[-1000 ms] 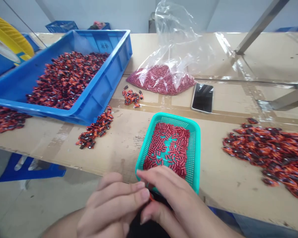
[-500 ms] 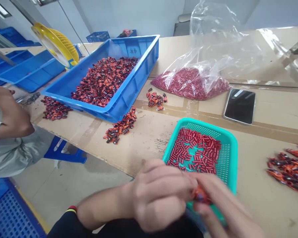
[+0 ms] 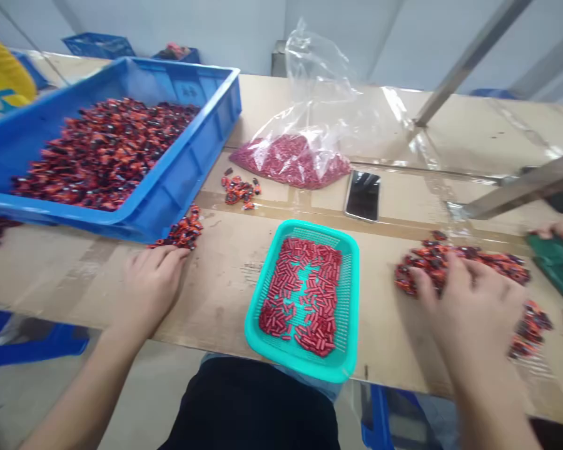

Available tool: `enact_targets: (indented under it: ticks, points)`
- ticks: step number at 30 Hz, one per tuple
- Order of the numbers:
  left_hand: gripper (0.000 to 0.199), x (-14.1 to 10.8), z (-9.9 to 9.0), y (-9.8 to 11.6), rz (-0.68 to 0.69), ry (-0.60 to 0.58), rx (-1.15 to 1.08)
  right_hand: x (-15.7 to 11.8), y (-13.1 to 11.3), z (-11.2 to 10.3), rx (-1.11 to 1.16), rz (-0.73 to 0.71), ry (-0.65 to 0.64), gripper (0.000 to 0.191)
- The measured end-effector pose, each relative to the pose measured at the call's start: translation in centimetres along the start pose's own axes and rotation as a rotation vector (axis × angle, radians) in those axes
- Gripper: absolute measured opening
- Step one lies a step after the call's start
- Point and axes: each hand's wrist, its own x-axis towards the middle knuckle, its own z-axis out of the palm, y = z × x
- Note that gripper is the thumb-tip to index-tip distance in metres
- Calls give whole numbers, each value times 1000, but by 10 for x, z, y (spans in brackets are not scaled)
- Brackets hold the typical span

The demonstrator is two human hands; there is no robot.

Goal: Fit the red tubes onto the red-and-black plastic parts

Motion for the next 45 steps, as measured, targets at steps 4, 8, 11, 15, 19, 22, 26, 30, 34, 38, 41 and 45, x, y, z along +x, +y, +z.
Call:
enact_targets:
  ticks: [4,8,11,15,19,22,26,30,34,38,41,45]
  points:
    - [20,5,-7,11,-40,64,-143,2,-71,-27,233,-297,-137,31]
    - [30,6,-20,40,-316,106,-700,0,-137,-47,602,-614,-539,23]
    - [31,9,-25,67,-562,69,-1214,0,-160,-41,573,-698,-670,21]
    - [33,13,-27,92,-802,-125,-1702,-2,-166,-25,571,-696,-640,14]
    - [34,13,-29,104,-872,-290,-1806,-2,-165,-24,628,-624,-586,11]
    - [33,10,-32,110,-878,-331,-1858,4,-161,-33,721,-552,-556,11]
    - [30,3,-40,121,-766,-255,-1824,8,-155,-48,922,-320,-594,13]
    - [33,-6,-49,130,-366,-30,-1544,4,-155,-61,1213,-42,-693,12]
    - [36,-7,-57,134,-108,25,-1408,2,-164,-75,1422,23,-644,13]
    - [34,-3,-64,135,0,47,-1327,4,-172,-85,1334,-96,-386,4]
    - [34,-1,-67,138,4,43,-1306,4,-177,-86,1264,-222,-282,1]
    - [36,-2,-70,142,-12,50,-1320,1,-180,-85,1251,-247,-225,2]
